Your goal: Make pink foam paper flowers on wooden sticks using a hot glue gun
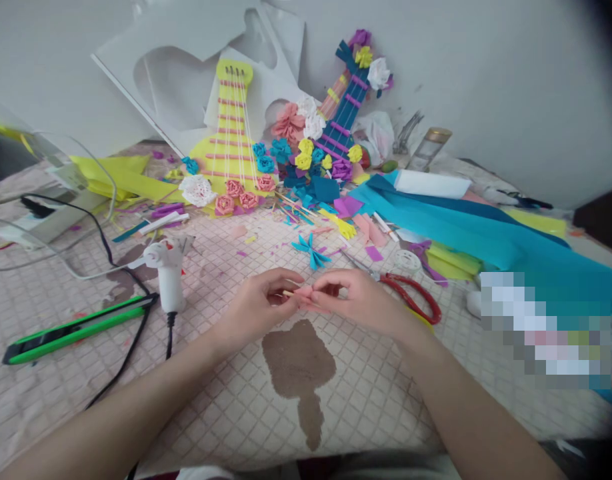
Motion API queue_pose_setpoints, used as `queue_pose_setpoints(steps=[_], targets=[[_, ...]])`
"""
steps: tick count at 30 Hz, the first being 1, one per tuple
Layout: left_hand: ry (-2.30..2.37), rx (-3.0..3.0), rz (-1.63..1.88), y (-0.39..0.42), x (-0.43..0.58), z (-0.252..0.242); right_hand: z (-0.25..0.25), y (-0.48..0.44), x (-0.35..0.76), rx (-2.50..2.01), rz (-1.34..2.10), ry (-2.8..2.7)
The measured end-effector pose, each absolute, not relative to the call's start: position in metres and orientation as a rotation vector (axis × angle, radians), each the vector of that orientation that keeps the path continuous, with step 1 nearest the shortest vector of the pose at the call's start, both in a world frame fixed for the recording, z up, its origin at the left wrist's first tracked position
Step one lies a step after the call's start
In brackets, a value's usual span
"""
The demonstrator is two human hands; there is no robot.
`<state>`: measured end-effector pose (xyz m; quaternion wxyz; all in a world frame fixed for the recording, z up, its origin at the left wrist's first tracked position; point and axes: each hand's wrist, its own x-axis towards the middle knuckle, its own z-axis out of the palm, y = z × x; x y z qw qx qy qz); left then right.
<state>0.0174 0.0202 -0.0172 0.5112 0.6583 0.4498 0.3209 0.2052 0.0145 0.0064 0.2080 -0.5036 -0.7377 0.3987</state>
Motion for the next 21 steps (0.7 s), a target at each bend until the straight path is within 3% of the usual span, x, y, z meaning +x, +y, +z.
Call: queue_pose_setpoints(steps=[21], targets=[[0.946, 1.501, 0.669, 0.0187, 0.0164, -0.009, 0.0052, 0.0154, 0.2088, -1.311, 1.156, -2.184]])
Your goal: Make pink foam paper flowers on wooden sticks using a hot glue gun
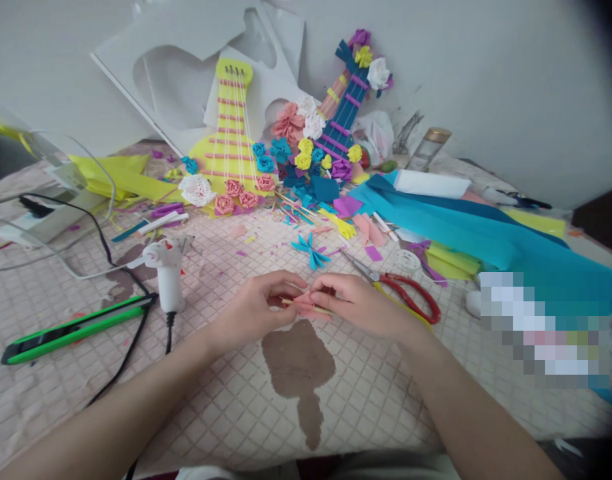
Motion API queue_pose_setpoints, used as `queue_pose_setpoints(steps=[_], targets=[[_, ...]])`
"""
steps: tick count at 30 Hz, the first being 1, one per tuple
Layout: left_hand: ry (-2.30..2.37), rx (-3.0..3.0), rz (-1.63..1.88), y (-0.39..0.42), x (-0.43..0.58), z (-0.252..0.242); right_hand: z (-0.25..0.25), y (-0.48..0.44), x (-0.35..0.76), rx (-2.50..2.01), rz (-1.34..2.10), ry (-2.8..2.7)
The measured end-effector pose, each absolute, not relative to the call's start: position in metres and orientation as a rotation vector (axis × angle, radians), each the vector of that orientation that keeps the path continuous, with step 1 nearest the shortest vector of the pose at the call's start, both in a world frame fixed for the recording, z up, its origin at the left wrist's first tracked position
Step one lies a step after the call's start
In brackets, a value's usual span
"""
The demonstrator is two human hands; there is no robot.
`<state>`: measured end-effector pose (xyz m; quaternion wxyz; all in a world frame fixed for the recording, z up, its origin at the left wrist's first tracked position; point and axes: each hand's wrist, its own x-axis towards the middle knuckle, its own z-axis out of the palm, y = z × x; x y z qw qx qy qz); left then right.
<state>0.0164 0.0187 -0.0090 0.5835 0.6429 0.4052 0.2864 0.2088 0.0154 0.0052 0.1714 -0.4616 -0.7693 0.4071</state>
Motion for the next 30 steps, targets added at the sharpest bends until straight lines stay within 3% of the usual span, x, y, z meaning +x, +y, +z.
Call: queue_pose_setpoints(steps=[5, 24, 30], targets=[[0.896, 1.515, 0.617, 0.02, 0.015, -0.009, 0.007, 0.014, 0.206, -1.295, 1.049, -2.256], [0.901, 1.328, 0.624, 0.018, 0.016, -0.013, -0.008, 0.017, 0.203, -1.375, 1.214, -2.046], [0.937, 1.344, 0.695, 0.022, 0.015, -0.015, -0.001, 0.015, 0.201, -1.35, 0.971, -1.939]])
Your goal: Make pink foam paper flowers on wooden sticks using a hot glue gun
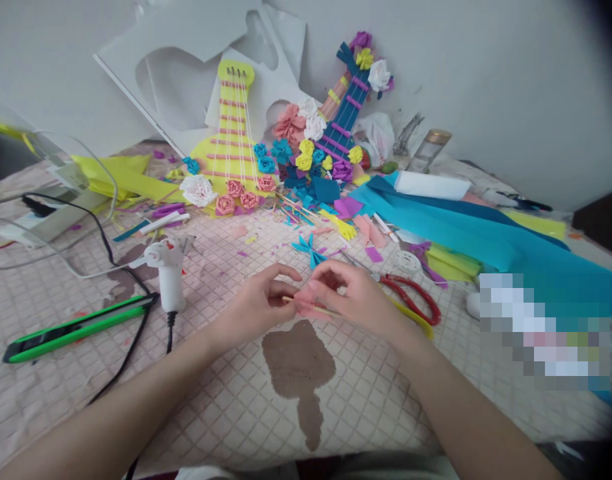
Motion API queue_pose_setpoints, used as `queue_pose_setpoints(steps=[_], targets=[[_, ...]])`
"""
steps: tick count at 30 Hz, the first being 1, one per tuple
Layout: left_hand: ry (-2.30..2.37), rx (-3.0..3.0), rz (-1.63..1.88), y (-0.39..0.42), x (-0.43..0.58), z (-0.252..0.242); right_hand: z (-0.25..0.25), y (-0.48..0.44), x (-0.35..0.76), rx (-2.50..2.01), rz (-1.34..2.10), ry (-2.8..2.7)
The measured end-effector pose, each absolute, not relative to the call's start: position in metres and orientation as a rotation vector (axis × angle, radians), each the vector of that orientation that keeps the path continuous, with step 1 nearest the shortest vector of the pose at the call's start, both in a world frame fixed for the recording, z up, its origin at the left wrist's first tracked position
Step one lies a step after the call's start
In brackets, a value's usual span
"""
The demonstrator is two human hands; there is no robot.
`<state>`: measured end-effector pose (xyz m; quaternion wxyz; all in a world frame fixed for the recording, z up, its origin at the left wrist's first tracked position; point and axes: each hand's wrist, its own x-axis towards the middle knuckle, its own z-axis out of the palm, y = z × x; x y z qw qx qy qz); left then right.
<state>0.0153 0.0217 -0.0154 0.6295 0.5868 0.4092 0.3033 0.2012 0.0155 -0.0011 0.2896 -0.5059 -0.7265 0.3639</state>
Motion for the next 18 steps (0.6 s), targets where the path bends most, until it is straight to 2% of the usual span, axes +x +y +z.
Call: queue_pose_setpoints(steps=[3, 6, 18], targets=[[0.997, 1.339, 0.736, 0.024, 0.014, -0.016, 0.006, 0.014, 0.201, -1.241, 0.868, -1.994], [0.998, 1.285, 0.768, 0.026, 0.013, -0.016, 0.006, 0.013, 0.201, -1.152, 0.903, -2.069], [0.993, 1.259, 0.791, 0.026, 0.012, -0.018, -0.008, 0.015, 0.196, -1.217, 0.748, -2.123]])
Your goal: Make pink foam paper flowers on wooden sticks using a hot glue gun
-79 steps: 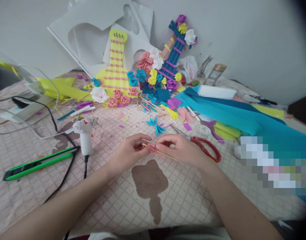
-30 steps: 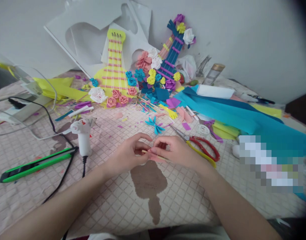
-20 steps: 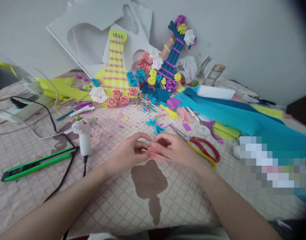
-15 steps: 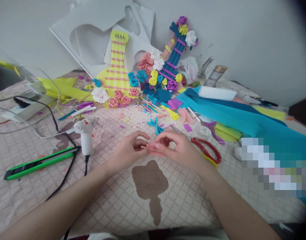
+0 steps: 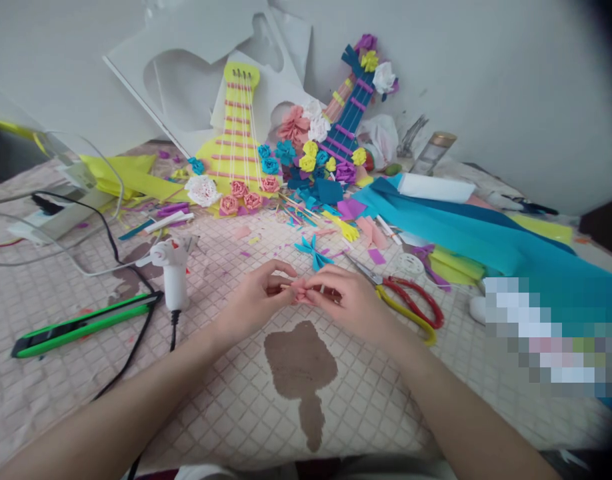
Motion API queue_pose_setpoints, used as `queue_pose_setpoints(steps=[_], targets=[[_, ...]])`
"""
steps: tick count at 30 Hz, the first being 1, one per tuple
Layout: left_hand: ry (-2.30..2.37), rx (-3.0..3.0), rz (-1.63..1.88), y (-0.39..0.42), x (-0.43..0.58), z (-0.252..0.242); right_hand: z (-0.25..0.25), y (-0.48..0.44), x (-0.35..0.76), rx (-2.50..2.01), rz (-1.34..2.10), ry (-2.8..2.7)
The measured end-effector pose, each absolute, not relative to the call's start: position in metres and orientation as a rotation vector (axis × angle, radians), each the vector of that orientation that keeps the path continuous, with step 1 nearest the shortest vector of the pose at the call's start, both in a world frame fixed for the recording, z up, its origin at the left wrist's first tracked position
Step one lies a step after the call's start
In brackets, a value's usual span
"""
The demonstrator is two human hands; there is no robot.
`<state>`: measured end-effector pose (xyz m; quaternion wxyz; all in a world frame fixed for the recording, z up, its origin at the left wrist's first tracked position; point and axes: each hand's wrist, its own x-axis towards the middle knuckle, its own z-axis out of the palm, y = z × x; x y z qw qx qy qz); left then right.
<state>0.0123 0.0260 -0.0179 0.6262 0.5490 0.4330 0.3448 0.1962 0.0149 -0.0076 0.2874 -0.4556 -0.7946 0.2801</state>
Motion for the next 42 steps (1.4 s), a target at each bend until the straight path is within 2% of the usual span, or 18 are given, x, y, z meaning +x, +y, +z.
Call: queue_pose_setpoints(steps=[7, 12, 17, 22, 25, 28, 29, 36, 42], targets=[[0.965, 1.322, 0.761, 0.025, 0.014, -0.015, -0.006, 0.018, 0.196, -1.265, 0.74, -2.105], [1.06, 1.596, 0.733, 0.025, 0.011, -0.017, -0.006, 0.019, 0.195, -1.282, 0.738, -2.118], [1.383, 2.005, 0.76, 0.026, 0.01, -0.011, -0.008, 0.019, 0.195, -1.292, 0.761, -2.122], [1.535, 2.248, 0.805, 0.004, -0.001, 0.023, -0.015, 0.021, 0.197, -1.265, 0.727, -2.131], [1.701, 2.224, 0.891, -0.022, -0.027, 0.032, -0.018, 0.025, 0.201, -1.239, 0.687, -2.107], [2.198, 1.942, 1.175, -0.034, -0.062, 0.023, -0.019, 0.027, 0.204, -1.26, 0.664, -2.036], [2.266, 1.902, 1.167, -0.033, -0.073, 0.018, -0.019, 0.027, 0.205, -1.274, 0.664, -2.017], [2.29, 1.996, 0.536, 0.013, -0.105, 0.001, -0.01, 0.024, 0.206, -1.308, 0.695, -1.952], [2.308, 1.948, 0.533, 0.027, -0.1, -0.009, -0.006, 0.026, 0.209, -1.304, 0.722, -1.89]])
